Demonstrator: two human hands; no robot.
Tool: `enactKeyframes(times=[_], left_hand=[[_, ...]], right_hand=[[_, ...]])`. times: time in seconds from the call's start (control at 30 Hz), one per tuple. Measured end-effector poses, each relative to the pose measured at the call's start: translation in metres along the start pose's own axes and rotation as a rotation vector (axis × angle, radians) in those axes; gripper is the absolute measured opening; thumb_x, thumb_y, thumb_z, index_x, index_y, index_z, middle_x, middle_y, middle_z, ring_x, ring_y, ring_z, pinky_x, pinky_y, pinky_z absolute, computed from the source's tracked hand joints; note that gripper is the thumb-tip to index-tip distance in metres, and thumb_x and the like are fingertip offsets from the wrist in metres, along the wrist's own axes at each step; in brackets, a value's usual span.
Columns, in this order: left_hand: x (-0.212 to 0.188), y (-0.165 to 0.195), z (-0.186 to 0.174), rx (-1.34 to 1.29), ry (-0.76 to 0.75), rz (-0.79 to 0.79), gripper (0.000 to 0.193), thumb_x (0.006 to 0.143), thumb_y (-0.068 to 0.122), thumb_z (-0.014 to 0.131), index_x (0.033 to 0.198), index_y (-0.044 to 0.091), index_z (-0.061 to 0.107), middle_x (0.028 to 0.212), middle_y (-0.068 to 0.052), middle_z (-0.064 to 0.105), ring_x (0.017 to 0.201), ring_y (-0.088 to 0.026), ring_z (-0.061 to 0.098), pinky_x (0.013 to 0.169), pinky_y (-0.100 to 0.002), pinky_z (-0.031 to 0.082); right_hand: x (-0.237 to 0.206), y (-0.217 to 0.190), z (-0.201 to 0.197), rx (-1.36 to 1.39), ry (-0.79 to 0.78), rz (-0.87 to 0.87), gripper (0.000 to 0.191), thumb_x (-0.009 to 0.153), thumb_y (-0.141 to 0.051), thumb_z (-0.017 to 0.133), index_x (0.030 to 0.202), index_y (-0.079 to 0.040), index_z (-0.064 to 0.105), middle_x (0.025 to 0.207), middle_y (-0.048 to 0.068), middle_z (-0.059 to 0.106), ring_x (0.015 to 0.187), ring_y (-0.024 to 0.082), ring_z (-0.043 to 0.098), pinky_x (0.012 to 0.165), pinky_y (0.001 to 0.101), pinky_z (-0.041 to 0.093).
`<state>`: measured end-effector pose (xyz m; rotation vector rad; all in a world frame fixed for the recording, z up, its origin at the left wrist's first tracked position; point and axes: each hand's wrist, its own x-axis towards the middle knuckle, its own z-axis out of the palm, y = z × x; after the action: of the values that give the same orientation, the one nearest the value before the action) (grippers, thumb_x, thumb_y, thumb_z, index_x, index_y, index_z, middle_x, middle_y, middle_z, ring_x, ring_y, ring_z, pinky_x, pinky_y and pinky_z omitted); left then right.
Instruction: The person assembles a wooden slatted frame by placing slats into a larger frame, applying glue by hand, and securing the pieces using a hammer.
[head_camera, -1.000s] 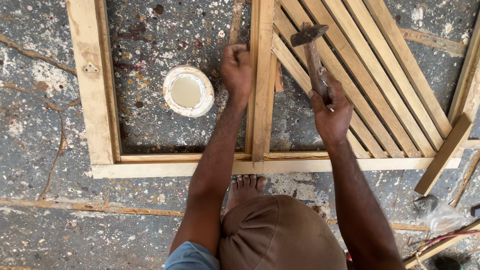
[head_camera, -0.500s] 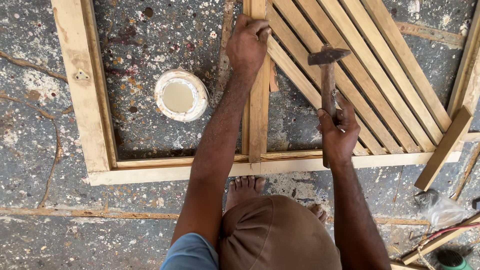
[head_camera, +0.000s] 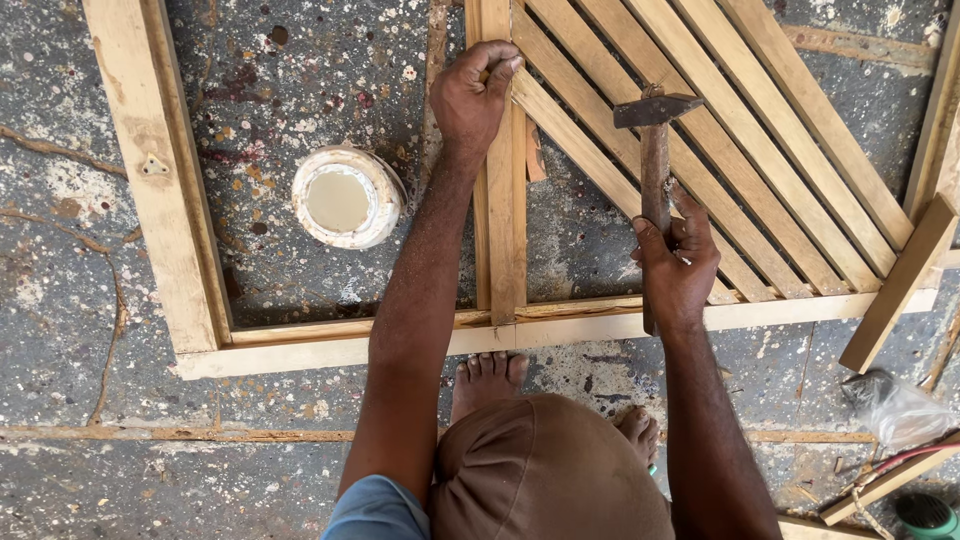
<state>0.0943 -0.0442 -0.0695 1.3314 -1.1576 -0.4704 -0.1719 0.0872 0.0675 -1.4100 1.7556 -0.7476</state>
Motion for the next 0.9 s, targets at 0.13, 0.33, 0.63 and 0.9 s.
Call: enactKeyframes(times=[0.13,0.33,0.63,0.9], left_hand=[[0.001,0.005,-0.002,0.019,0.027,0.096,0.008,0.095,0.013,0.077,0.103,0.01,0.076,0.097,-0.007,0.08,0.089,-0.013,0.079,0.072,-0.027,0.068],[0.002,0.004,-0.002,0.088,0.019,0.12,0.007,0.094,0.012,0.078,0.101,0.011,0.077,0.095,-0.007,0.08,0.087,-0.013,0.079,0.07,-0.027,0.068],[-0.001,-0.001,-0.001,0.179,-0.037,0.137,0.006,0.093,0.009,0.079,0.098,0.013,0.077,0.095,-0.005,0.08,0.088,-0.013,0.078,0.073,-0.028,0.067],[-0.001,0.007,-0.008,0.165,-0.103,0.151,0.017,0.093,0.006,0.08,0.105,0.014,0.073,0.101,-0.004,0.079,0.092,-0.011,0.077,0.077,-0.028,0.066]], right_hand=[[0.0,0.002,0.0,-0.023,-0.013,-0.003,0.05,0.099,-0.003,0.072,0.145,-0.003,0.051,0.085,0.015,0.074,0.067,0.016,0.07,0.054,0.0299,0.06],[-0.001,0.002,0.004,0.018,-0.023,-0.019,0.049,0.099,-0.004,0.071,0.145,-0.002,0.052,0.091,0.016,0.075,0.071,0.015,0.071,0.055,0.0294,0.06],[-0.003,-0.007,0.01,0.034,-0.046,-0.036,0.05,0.099,-0.004,0.071,0.146,-0.004,0.053,0.097,0.016,0.074,0.076,0.013,0.07,0.059,0.0286,0.062],[0.038,-0.009,0.04,-0.23,-0.06,-0.432,0.045,0.102,-0.007,0.073,0.143,-0.006,0.055,0.092,0.017,0.077,0.066,0.017,0.074,0.051,0.0268,0.063]])
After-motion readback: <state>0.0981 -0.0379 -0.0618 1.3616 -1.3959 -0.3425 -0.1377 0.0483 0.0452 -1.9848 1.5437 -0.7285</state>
